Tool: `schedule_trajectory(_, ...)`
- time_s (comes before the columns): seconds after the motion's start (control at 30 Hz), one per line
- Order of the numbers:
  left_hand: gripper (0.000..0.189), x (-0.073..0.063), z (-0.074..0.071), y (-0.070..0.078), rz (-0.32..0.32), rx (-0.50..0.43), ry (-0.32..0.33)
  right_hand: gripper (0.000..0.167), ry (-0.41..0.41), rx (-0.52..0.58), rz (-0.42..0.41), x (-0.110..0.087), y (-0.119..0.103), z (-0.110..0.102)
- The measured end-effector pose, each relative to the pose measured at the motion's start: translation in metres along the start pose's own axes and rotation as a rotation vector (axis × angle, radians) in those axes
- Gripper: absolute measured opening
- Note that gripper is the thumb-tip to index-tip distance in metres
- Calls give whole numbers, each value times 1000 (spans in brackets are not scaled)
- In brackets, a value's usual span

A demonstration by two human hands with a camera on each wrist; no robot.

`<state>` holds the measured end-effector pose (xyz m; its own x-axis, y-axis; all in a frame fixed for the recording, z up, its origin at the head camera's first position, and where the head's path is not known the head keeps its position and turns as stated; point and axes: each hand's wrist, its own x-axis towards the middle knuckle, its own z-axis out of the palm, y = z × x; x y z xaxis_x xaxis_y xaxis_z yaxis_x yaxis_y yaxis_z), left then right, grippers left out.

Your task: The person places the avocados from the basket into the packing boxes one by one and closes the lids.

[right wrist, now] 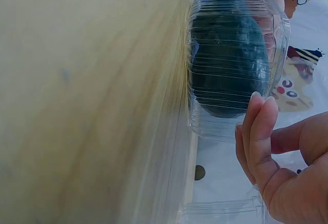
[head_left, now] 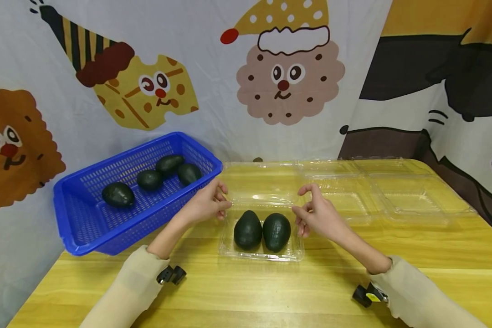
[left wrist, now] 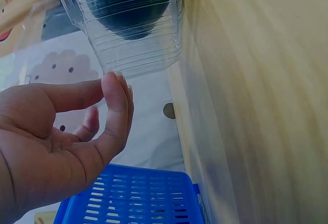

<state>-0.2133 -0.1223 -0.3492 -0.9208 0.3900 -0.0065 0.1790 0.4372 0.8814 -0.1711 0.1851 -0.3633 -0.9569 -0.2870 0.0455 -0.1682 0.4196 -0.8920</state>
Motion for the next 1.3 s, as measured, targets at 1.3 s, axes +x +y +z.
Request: schedule_trajectory(1.3, 13, -4, -14, 1, -59, -83, -174, 15, -93, -23, 89, -1, -10, -15)
